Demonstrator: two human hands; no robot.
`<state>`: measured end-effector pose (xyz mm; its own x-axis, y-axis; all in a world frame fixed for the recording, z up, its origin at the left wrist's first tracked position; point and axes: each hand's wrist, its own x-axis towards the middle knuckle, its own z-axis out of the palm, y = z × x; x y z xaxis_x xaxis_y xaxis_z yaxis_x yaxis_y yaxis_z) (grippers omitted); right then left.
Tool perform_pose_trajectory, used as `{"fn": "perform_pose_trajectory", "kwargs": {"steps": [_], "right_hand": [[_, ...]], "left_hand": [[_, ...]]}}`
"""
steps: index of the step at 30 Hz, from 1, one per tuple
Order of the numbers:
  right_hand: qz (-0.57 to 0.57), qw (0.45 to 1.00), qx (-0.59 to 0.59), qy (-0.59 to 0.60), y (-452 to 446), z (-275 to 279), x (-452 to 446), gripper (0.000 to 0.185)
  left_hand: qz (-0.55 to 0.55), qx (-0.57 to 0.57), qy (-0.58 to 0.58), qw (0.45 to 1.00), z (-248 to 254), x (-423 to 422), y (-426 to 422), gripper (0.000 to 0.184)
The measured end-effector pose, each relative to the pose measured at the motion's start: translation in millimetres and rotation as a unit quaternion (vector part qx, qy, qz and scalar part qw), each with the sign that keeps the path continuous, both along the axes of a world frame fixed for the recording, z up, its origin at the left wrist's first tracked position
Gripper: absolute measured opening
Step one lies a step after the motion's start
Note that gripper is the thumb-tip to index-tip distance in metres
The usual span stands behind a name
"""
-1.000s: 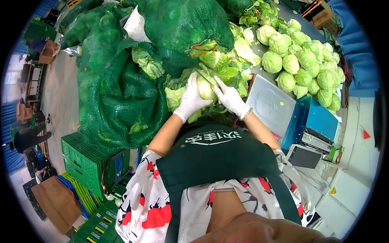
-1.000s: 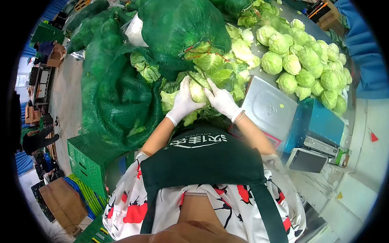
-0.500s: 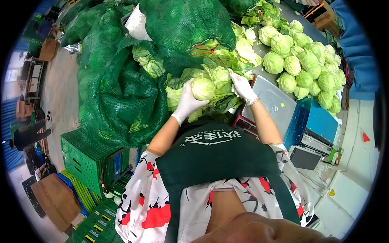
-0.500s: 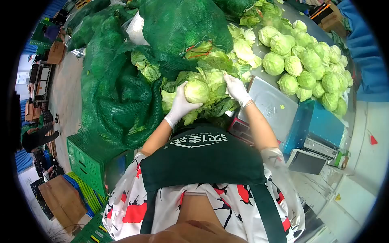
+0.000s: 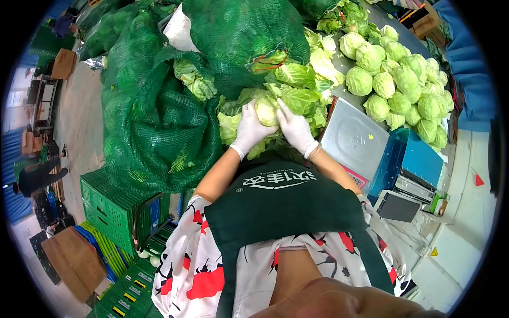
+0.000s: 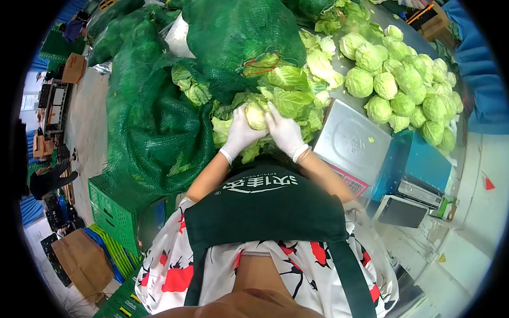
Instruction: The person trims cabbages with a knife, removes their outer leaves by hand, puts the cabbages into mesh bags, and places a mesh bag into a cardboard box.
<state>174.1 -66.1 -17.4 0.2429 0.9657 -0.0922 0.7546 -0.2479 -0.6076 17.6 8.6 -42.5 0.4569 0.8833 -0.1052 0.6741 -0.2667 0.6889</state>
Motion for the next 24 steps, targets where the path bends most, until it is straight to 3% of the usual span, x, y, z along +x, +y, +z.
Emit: {"fn": "perform_pose_trajectory", "kwargs": {"steps": [1,3,4,6,9,12,16,17,20,22,23,24], "right_hand": [[-0.037,0.995,0.033,0.087,3,-8,9,0.047],[-0.133,0.959,-0.02,0.249,2,-9,26,0.042],[-0.145,0.949,-0.081,0.269,2,-8,35,0.043],[-0.134,0.944,-0.071,0.292,0,-3,33,0.047],[-0.134,0.96,-0.028,0.245,4,-7,15,0.058],[-0.12,0.991,0.006,0.056,15,-16,-9,0.06],[-0.059,0.994,-0.004,0.09,26,-24,-6,0.048],[-0.05,0.987,0.049,0.146,22,-34,-2,0.033],[-0.025,0.993,0.098,0.058,6,-61,9,0.02],[-0.041,0.992,0.105,0.059,-5,-70,19,0.023],[-0.044,0.992,0.108,0.041,-8,-71,23,0.023],[-0.048,0.993,0.11,0.022,-9,-65,27,0.023]], "left_hand": [[-0.015,-0.003,-0.012,1.0,-2,-4,2,0.111],[-0.011,-0.04,-0.053,0.998,-4,-12,3,0.113],[-0.008,-0.059,-0.074,0.996,-6,-15,1,0.114],[0.034,-0.074,-0.05,0.995,-8,-22,-3,0.117],[0.11,-0.162,-0.089,0.977,-32,-23,-2,0.121],[0.107,-0.163,-0.11,0.975,-49,-24,-1,0.123],[0.096,-0.188,-0.149,0.966,-46,-24,0,0.117],[0.102,-0.202,-0.174,0.958,-43,-26,2,0.114],[0.108,-0.273,-0.254,0.921,-37,-34,5,0.107],[0.096,-0.351,-0.304,0.881,-19,-46,13,0.104],[0.068,-0.338,-0.286,0.894,-8,-52,14,0.106],[0.009,-0.246,-0.226,0.942,6,-57,16,0.105]]}}
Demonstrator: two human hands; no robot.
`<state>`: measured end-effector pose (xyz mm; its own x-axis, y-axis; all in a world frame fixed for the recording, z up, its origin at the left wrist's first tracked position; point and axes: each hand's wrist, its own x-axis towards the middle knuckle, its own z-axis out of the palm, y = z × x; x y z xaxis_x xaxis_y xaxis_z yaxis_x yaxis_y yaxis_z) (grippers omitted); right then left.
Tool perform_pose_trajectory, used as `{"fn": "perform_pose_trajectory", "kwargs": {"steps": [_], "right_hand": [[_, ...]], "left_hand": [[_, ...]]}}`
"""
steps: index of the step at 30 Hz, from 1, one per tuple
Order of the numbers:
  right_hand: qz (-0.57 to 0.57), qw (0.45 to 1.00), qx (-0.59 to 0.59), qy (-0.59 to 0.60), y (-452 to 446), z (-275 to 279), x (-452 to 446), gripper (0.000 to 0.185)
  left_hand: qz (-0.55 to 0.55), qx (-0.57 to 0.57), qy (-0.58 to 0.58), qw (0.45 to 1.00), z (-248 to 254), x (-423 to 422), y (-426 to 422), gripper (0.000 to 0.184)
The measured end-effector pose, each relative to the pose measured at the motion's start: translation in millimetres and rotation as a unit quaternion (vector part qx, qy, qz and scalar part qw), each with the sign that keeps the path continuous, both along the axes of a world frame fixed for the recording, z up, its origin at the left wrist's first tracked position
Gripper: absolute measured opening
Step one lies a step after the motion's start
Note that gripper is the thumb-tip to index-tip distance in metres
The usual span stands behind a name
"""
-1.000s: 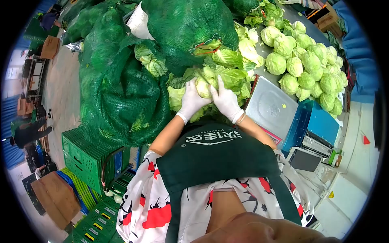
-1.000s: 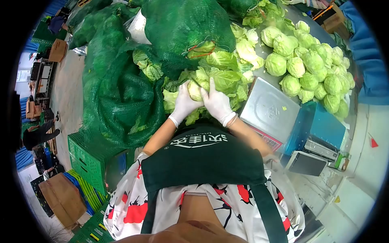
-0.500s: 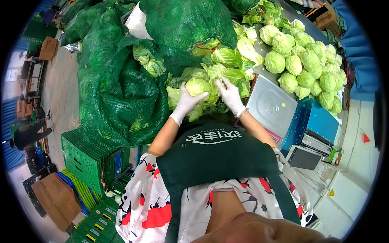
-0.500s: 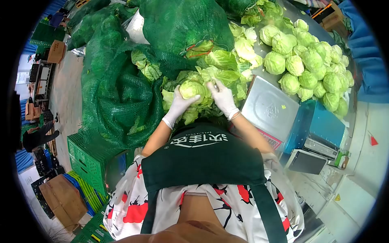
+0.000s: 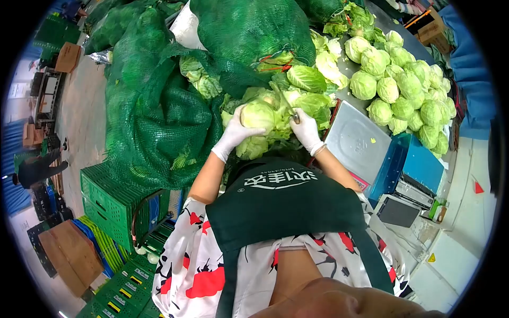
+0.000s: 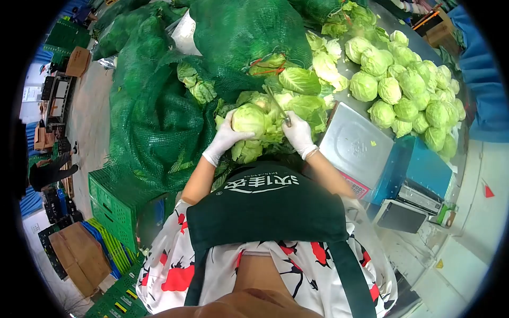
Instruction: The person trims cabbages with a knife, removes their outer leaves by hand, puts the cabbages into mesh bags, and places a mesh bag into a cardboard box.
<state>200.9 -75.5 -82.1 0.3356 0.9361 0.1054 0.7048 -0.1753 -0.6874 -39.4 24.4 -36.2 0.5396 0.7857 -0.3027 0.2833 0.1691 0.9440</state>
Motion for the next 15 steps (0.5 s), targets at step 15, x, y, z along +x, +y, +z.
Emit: {"fn": "perform_pose_trajectory", "kwargs": {"steps": [15], "right_hand": [[0.082,0.975,-0.117,0.169,6,67,1,0.047]], "left_hand": [[-0.023,0.208,0.166,0.964,-1,49,-17,0.12]]}}
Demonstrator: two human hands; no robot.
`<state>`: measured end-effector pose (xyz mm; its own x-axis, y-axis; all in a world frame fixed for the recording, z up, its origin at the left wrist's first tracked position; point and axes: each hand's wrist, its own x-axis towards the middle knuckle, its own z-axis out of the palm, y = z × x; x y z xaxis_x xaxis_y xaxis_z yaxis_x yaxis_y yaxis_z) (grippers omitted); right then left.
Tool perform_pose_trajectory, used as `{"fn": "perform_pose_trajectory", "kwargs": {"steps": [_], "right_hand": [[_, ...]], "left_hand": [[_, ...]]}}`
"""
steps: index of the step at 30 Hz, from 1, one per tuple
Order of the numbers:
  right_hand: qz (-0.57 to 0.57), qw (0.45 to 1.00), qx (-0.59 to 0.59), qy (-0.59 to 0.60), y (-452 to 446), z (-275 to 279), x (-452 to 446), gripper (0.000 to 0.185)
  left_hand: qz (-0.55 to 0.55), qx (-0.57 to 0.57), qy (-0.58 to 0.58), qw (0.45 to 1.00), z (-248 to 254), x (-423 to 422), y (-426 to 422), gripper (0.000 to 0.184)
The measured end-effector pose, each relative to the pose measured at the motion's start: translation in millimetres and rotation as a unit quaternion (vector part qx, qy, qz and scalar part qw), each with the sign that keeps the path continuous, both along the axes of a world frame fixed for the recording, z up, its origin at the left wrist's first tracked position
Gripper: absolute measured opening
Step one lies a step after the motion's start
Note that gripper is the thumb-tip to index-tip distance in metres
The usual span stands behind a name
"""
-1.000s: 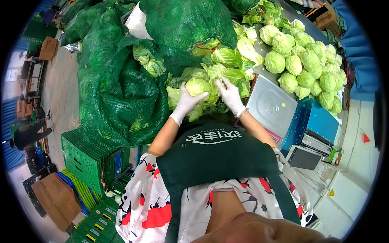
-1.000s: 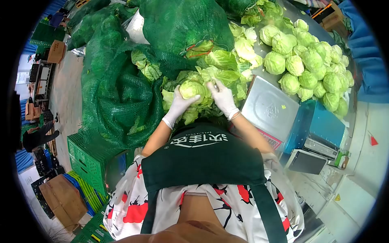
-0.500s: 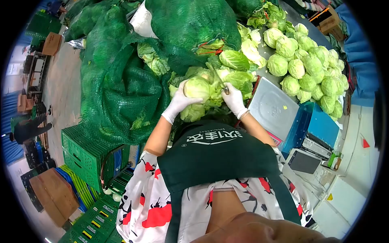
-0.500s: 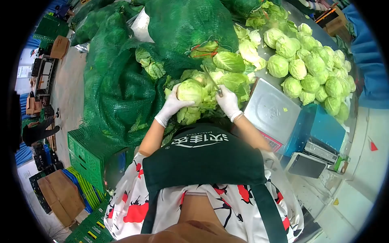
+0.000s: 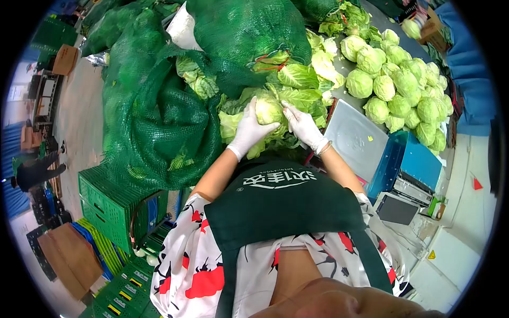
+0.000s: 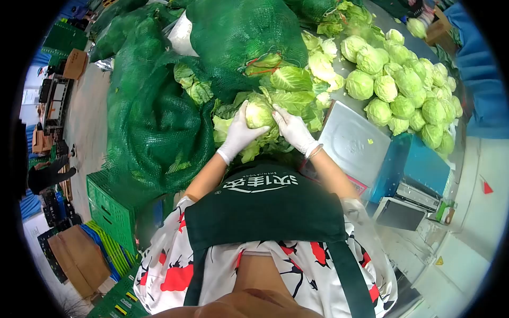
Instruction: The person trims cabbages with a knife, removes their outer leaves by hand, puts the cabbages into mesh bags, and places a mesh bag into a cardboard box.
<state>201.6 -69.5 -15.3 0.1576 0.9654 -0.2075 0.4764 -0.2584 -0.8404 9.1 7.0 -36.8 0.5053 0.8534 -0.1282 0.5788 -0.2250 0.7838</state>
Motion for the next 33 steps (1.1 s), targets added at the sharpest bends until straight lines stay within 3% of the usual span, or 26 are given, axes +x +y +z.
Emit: {"fn": "perform_pose_trajectory", "kwargs": {"steps": [3,4,7,11,13,14,17,21,25,28,31,33], "right_hand": [[0.04,0.981,0.097,-0.165,7,-19,-5,0.05],[0.064,0.982,-0.042,-0.172,13,22,-11,0.049],[0.098,0.97,-0.016,-0.221,20,12,-8,0.051],[0.015,0.993,0.006,-0.12,28,-26,27,0.048],[-0.004,0.991,0.016,-0.131,28,-38,43,0.049],[0.021,0.987,0.038,-0.153,27,-43,47,0.051],[0.073,0.978,-0.083,-0.175,29,27,19,0.052],[0.215,0.946,-0.021,-0.24,39,40,3,0.056],[0.292,0.923,-0.09,-0.232,54,45,7,0.057],[0.298,0.914,-0.1,-0.257,59,49,5,0.055],[0.215,0.937,-0.093,-0.258,71,25,19,0.052],[0.154,0.969,-0.055,-0.184,73,2,38,0.047]], "left_hand": [[0.023,-0.016,0.031,0.999,9,6,-7,0.115],[0.035,-0.019,0.049,0.998,11,7,-10,0.113],[0.028,0.024,0.034,0.999,-3,5,-14,0.114],[-0.008,0.067,0.037,0.997,-11,-1,-15,0.117],[-0.019,0.073,0.015,0.997,-11,-6,-14,0.118],[-0.014,0.064,0.021,0.998,-11,-6,-14,0.118],[0.009,0.038,0.032,0.999,-6,-3,-15,0.117],[0.018,0.028,0.057,0.998,-9,2,-18,0.116],[0.007,0.001,0.068,0.998,-6,2,-18,0.111],[-0.003,0.032,0.057,0.998,-7,1,-22,0.105],[0.0,0.07,0.024,0.997,-4,0,-25,0.102],[0.011,0.033,-0.023,0.999,-13,-10,-18,0.099]]}}
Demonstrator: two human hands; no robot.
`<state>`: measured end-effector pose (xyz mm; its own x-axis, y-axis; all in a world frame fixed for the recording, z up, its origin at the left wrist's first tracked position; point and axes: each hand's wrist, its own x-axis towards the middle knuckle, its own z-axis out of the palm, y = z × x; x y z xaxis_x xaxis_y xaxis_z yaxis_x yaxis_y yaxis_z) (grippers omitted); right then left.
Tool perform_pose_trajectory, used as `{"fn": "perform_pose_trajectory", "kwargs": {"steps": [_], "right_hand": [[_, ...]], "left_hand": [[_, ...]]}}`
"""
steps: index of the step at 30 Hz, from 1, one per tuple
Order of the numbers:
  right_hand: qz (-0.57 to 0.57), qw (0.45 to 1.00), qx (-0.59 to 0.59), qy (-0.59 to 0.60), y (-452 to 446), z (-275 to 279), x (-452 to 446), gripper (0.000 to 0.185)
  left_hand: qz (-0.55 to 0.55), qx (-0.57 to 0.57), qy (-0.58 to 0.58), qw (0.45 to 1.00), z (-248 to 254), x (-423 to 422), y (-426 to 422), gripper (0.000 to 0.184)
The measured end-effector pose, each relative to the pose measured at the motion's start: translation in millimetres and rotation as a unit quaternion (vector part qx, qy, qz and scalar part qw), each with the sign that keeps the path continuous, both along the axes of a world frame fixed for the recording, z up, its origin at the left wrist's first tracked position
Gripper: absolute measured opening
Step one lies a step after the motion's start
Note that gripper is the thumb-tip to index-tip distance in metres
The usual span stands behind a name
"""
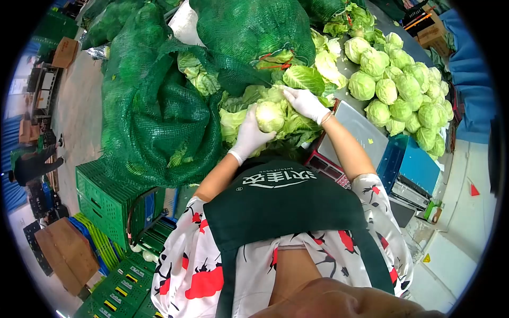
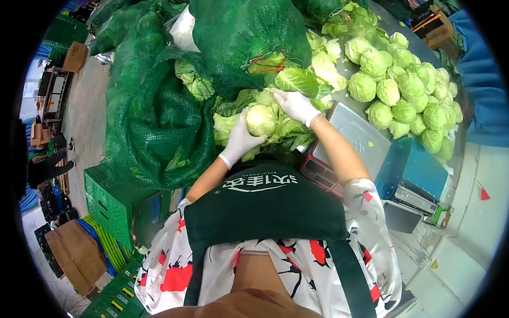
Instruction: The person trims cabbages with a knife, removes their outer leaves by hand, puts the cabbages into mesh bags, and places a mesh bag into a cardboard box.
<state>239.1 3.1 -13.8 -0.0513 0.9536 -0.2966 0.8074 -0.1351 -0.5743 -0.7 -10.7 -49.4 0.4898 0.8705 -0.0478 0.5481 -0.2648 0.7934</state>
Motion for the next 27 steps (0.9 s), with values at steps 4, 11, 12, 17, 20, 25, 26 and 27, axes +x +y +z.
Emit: {"fn": "perform_pose_trajectory", "kwargs": {"steps": [4,11,12,17,20,25,26,27], "right_hand": [[-0.064,0.997,0.03,0.032,-9,-23,11,0.046],[-0.158,0.977,-0.037,0.138,-11,2,12,0.053],[-0.187,0.962,-0.109,0.165,-14,22,3,0.055],[-0.24,0.943,0.076,0.216,-29,64,-39,0.062],[-0.203,0.94,0.108,0.251,-37,81,-76,0.051],[-0.336,0.874,0.123,0.329,-25,60,-55,0.021],[-0.33,0.887,0.209,0.245,-22,16,-31,0.021],[-0.333,0.906,0.198,0.167,-26,17,-23,0.022]], "left_hand": [[0.053,-0.234,-0.174,0.955,3,-33,13,0.092],[0.092,-0.474,-0.58,0.656,36,-77,19,0.085],[0.076,-0.515,-0.622,0.584,29,-84,20,0.087],[0.122,-0.479,-0.589,0.64,42,-67,18,0.085],[0.062,-0.437,-0.55,0.709,58,-45,17,0.081],[0.062,-0.446,-0.568,0.689,70,-36,13,0.078],[0.058,-0.451,-0.58,0.676,68,-38,14,0.077],[0.054,-0.455,-0.591,0.663,67,-39,16,0.077]]}}
